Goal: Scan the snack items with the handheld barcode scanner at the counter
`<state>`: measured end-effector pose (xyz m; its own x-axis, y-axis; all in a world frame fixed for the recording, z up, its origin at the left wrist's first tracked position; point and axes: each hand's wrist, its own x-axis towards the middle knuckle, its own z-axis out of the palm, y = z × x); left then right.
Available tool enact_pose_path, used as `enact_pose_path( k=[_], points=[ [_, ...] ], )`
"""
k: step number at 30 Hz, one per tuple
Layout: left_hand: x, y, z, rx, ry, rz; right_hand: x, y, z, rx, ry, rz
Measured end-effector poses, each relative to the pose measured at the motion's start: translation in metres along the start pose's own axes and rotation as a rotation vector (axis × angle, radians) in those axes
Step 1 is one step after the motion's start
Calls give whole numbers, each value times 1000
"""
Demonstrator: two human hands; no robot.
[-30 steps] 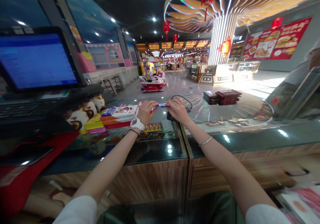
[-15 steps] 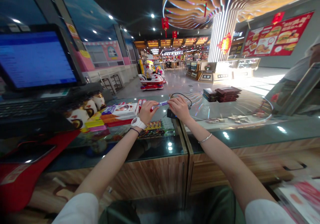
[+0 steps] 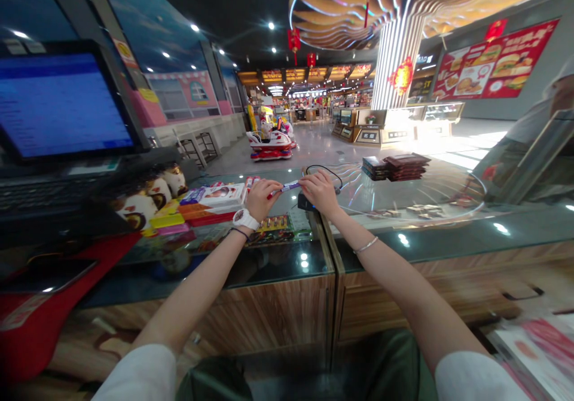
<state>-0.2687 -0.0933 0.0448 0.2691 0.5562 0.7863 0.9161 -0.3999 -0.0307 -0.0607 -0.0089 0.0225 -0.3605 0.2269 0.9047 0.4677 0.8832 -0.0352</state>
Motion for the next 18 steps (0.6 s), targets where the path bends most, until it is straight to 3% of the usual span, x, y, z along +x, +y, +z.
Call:
enact_pose_path(
  k=[4, 12, 18],
  points=[
    [0, -8, -2, 23, 19, -20, 2, 13, -3, 73, -80, 42],
    [-3, -25, -5, 51, 33, -84, -11, 88, -21, 211, -371, 144],
    [-5, -31, -2, 59, 19, -84, -25, 93, -10, 358, -649, 145]
  ],
)
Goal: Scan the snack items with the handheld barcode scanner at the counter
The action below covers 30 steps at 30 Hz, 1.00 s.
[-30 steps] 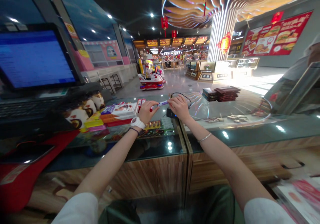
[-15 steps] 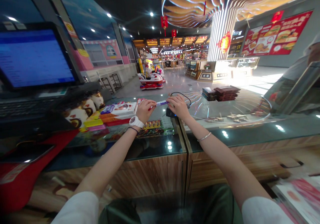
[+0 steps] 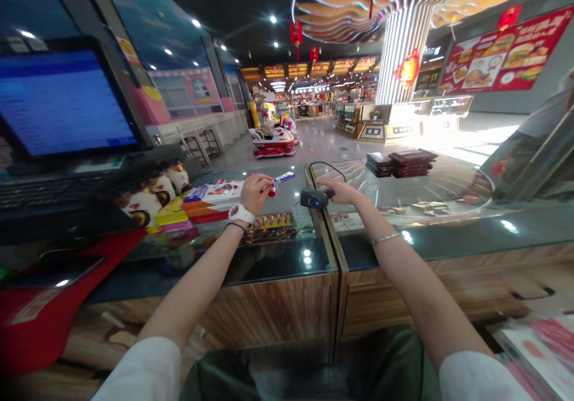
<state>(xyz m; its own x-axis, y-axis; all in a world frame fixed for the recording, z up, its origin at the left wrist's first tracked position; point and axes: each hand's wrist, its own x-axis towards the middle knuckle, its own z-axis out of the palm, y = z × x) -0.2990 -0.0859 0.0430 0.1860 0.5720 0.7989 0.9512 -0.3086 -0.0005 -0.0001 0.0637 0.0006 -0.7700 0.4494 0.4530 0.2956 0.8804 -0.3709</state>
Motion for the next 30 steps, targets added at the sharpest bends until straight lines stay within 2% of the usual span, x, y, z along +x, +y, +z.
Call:
enact_pose_path(
  k=[4, 9, 14, 17, 21, 26, 30],
  points=[
    [0, -2, 2, -2, -5, 4, 2, -10, 5, -6, -124, 17],
    [0, -3, 4, -6, -22, -5, 3, -21, 3, -87, -127, 59],
    [0, -2, 3, -10, -39, -32, 2, -21, 4, -107, -101, 33],
    [0, -1, 1, -17, -34, -58, 3, -22, 4, -96, -48, -20],
    [0, 0, -1, -24, -16, -94, 5, -27, 2, -38, 87, -61],
    [1, 1, 0, -33, -9, -138, 6, -41, 0, 54, 255, 19],
    [2, 1, 2, -52, 3, -193, 7, -57, -2, 90, 324, 87]
  ],
)
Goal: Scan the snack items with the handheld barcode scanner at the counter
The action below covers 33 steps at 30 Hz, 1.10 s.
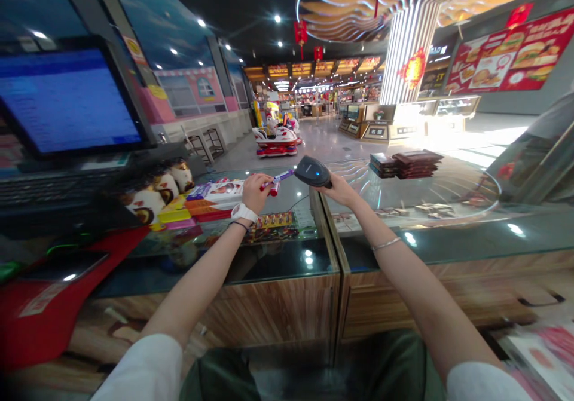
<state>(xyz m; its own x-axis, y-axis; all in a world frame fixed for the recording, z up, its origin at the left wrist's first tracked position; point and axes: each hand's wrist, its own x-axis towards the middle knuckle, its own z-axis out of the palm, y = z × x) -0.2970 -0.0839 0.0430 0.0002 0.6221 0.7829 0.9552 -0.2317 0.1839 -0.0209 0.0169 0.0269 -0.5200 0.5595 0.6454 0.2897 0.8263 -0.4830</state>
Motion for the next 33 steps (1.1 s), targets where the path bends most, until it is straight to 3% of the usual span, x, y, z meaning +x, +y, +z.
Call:
enact_pose_path(
  k=[4, 9, 33],
  points=[
    [0, -1, 1, -6, 6, -47, 1, -16, -2, -25, 6, 15],
    [-1, -1, 1, 3, 19, -48, 0, -26, 1, -74, -82, -15],
    [-4, -7, 5, 17, 30, -12, -1, -26, 7, -104, -122, -49]
  ],
)
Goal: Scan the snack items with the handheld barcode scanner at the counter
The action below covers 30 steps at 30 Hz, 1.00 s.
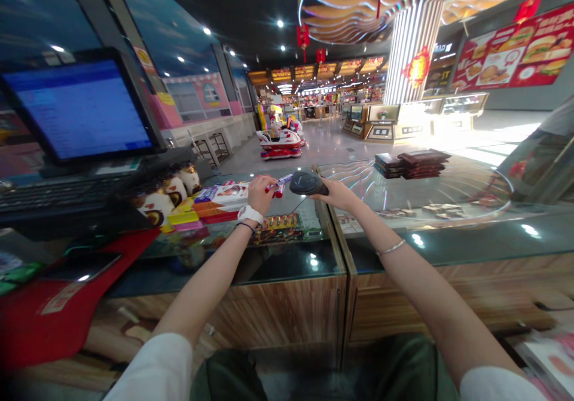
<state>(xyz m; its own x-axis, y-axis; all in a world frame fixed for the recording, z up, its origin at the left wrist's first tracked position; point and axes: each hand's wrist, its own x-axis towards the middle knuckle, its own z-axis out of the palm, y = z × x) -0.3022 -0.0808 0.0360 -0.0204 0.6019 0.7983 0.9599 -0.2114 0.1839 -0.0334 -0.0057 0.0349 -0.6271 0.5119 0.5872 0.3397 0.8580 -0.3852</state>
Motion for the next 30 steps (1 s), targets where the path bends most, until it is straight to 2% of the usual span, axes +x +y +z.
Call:
enact_pose_path(
  k=[8, 12, 16, 24, 30],
  points=[
    [1, 2, -1, -2, 6, 13, -3, 3, -4, -169, -49, -1],
    [2, 4, -3, 2, -2, 13, -4, 16, -6, -292, -80, -92],
    [1, 6, -4, -6, -10, 13, -5, 31, -4, -365, -134, -94],
    [1, 12, -3, 5, -55, 23, -6, 50, 2, -287, -246, -49],
    [0, 18, -5, 29, -89, 31, -4, 65, 11, -149, -270, -57]
  ],
)
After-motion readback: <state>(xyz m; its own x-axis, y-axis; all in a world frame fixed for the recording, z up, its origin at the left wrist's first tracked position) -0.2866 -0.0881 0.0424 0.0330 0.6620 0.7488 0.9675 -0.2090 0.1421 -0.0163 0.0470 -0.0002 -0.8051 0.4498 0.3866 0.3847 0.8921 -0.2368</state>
